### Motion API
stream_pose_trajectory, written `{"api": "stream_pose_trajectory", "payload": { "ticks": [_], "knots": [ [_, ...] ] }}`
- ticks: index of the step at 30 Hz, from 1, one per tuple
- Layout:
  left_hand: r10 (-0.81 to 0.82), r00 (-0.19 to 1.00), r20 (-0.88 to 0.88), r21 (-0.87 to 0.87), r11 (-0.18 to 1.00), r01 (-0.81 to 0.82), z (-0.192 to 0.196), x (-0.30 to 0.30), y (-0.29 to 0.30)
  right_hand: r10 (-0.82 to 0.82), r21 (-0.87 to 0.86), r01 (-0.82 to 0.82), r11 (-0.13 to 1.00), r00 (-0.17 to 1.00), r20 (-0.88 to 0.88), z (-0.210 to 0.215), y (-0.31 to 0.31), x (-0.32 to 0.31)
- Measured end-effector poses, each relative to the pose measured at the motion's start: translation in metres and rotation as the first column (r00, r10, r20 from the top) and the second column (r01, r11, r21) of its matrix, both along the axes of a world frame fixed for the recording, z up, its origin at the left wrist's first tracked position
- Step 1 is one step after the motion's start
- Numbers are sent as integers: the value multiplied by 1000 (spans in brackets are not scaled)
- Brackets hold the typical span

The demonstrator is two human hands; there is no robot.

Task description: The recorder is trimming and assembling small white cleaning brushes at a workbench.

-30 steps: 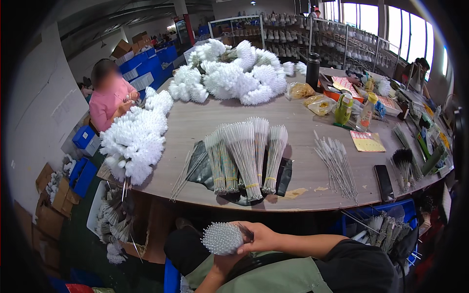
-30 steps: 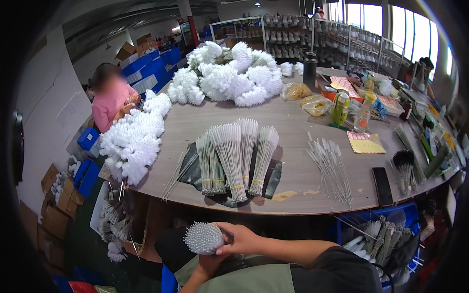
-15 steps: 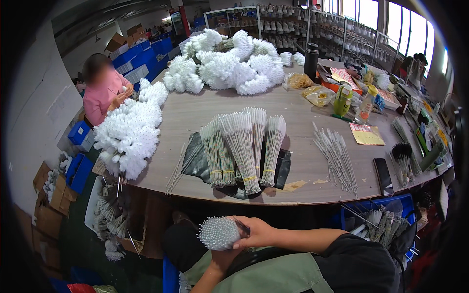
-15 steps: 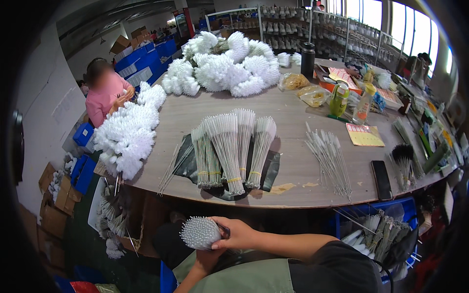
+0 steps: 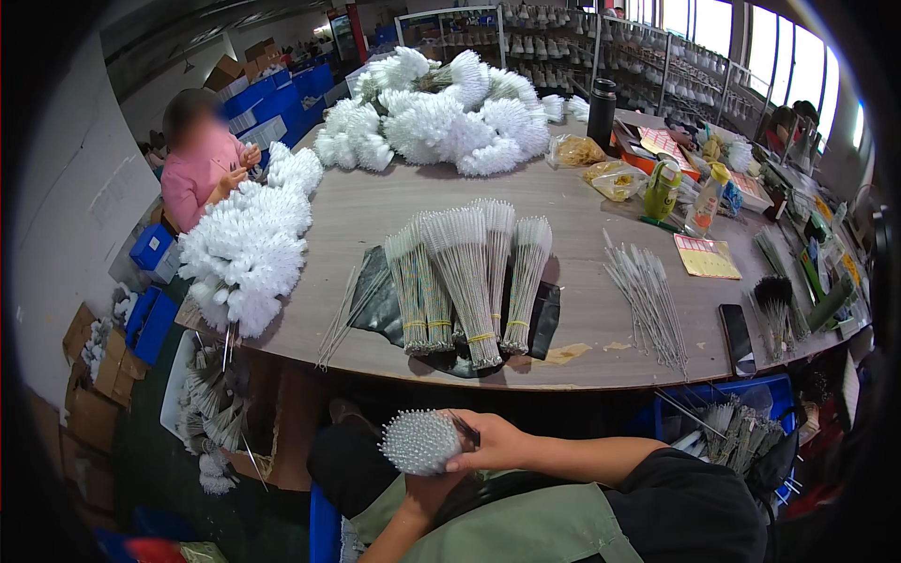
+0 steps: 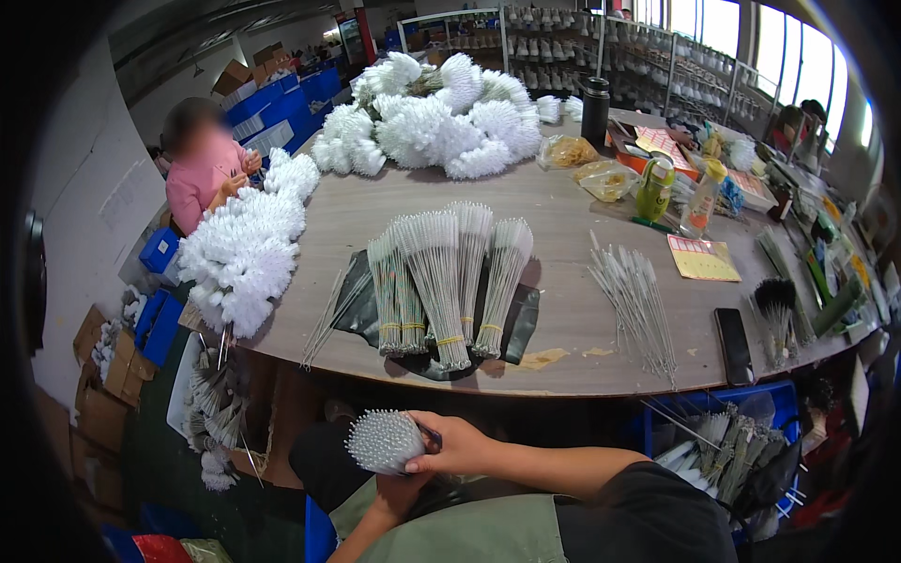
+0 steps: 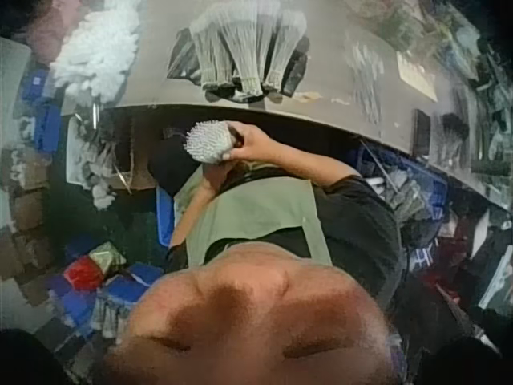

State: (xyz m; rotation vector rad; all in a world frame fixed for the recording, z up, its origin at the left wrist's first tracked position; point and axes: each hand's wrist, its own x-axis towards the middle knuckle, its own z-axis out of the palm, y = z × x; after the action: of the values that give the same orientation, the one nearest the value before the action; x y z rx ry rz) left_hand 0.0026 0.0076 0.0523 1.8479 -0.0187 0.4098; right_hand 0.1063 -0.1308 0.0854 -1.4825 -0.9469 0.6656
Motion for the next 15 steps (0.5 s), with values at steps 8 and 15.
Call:
{"api": "stream_pose_trajectory", "payload": {
  "ticks": [8, 15],
  "knots": [
    [-11, 1000, -12, -115, 993, 10, -4, -3, 1, 16, 3, -16, 1000, 1000, -4, 22, -3, 15],
    [68, 972, -226, -568, 801, -188, -27, -11, 7, -368, 249, 418, 874, 903, -222, 102, 13, 117]
  ]
}}
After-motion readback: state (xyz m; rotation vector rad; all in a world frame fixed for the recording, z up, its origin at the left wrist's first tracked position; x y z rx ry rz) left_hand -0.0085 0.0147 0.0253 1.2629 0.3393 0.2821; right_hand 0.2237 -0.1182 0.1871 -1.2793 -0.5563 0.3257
